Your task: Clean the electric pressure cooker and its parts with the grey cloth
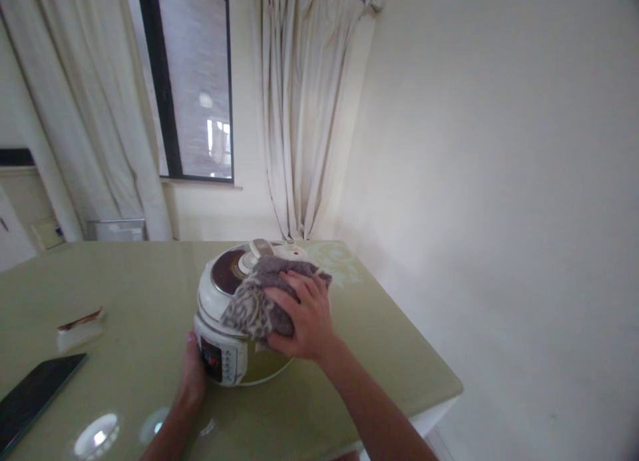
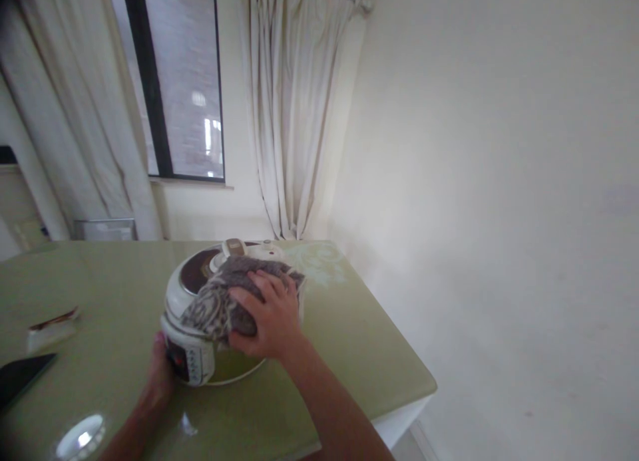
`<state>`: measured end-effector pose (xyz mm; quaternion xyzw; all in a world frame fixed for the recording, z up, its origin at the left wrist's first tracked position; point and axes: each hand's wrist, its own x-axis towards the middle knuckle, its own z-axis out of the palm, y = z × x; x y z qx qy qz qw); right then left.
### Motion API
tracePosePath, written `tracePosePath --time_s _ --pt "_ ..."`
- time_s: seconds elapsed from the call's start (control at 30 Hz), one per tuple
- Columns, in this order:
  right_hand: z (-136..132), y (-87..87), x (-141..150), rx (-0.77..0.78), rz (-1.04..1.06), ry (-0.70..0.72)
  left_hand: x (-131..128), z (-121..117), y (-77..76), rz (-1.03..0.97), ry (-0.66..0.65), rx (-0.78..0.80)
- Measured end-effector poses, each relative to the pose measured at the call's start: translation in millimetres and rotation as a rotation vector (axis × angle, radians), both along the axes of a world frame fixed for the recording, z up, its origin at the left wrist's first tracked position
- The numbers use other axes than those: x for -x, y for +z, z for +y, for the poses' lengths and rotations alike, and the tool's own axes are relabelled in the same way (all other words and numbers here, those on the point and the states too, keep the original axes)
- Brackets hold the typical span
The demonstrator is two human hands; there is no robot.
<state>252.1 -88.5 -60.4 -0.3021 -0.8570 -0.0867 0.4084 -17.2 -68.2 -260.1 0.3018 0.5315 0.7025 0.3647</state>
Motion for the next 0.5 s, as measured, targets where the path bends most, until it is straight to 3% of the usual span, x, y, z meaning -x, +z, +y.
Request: tracePosePath --time_s 0.1,0.2,0.33,0.5 --pt "28 29.7 0 0.215 0.184 -0.095 0 -4 3.6 0.037 0.001 0.005" --pt "65 38.6 -11 0.354 0.312 -0.048 -4 -6 11.9 0.059 0.008 -0.008" --pt "86 17.9 -30 0.462 0.436 0.001 -9 -7 20.9 0.067 0.040 -0.023" --pt "26 -21.0 -33 0.314 0.375 -0.076 -11 -7 22.6 0.072 0.043 -0.056"
